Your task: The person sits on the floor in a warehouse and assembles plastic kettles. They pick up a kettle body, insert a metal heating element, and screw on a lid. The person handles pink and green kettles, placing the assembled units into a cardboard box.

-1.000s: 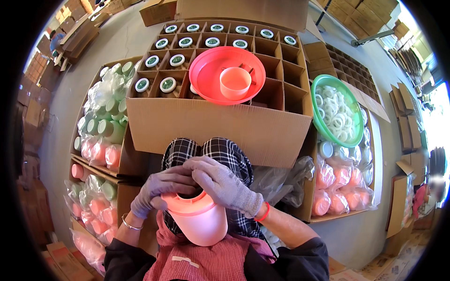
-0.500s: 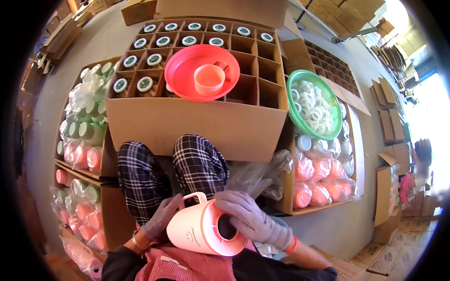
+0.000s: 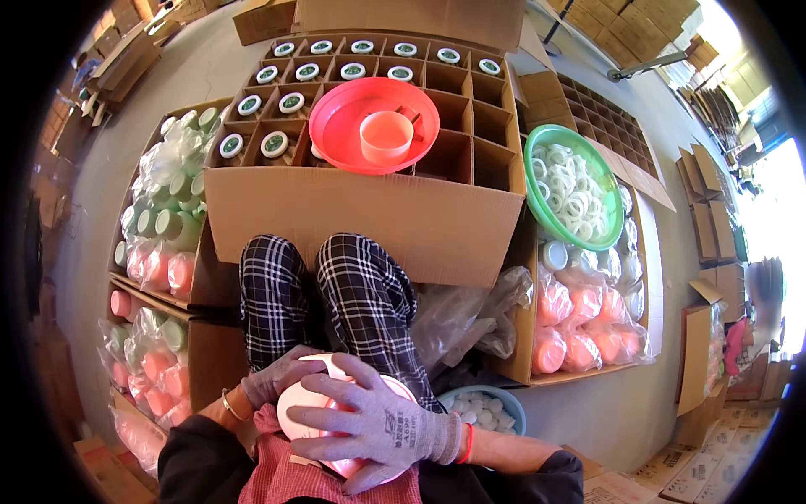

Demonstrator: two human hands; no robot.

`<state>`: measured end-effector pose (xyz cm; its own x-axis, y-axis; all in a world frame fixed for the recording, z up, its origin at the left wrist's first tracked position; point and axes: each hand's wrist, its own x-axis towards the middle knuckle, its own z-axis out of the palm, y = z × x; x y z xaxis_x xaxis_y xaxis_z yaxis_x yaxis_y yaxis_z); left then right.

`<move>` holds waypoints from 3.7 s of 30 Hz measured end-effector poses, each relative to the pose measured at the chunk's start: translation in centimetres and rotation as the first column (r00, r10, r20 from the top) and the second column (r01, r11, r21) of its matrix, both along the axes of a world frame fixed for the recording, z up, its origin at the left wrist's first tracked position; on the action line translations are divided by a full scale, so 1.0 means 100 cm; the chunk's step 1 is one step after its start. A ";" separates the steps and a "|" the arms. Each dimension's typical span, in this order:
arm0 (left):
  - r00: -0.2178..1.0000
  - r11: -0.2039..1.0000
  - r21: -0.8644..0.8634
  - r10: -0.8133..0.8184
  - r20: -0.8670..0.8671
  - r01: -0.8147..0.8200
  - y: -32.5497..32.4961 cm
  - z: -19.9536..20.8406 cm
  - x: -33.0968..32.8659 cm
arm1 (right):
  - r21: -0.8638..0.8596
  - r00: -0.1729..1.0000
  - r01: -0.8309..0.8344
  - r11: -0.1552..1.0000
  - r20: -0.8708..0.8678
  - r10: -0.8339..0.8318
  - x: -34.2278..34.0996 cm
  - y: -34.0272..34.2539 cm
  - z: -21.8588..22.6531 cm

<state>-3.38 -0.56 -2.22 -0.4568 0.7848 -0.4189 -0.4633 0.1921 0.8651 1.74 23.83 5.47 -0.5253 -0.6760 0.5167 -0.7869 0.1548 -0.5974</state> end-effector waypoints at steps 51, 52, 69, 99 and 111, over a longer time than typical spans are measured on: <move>0.896 0.945 0.118 0.326 -0.302 -0.304 0.019 0.082 -0.054 | 0.113 0.998 0.048 0.992 0.025 -0.051 -0.071 0.063 0.052; 0.884 0.935 0.077 0.353 -0.307 -0.347 0.019 0.081 -0.052 | 0.159 0.996 0.060 0.985 0.058 -0.071 -0.071 0.056 0.054; 0.307 0.472 0.086 0.690 -0.656 -0.877 -0.077 0.083 -0.053 | 0.428 0.501 0.819 0.383 -0.206 -0.841 -0.271 0.074 -0.023; -0.018 0.388 0.336 0.631 -0.775 -0.858 -0.001 0.069 0.023 | 0.136 0.062 0.283 0.949 0.985 -0.160 -0.119 0.045 0.061; 0.547 0.732 0.231 0.647 -0.531 -0.641 0.032 0.027 0.086 | 0.230 -0.238 0.382 0.895 0.960 -0.146 -0.070 0.080 0.044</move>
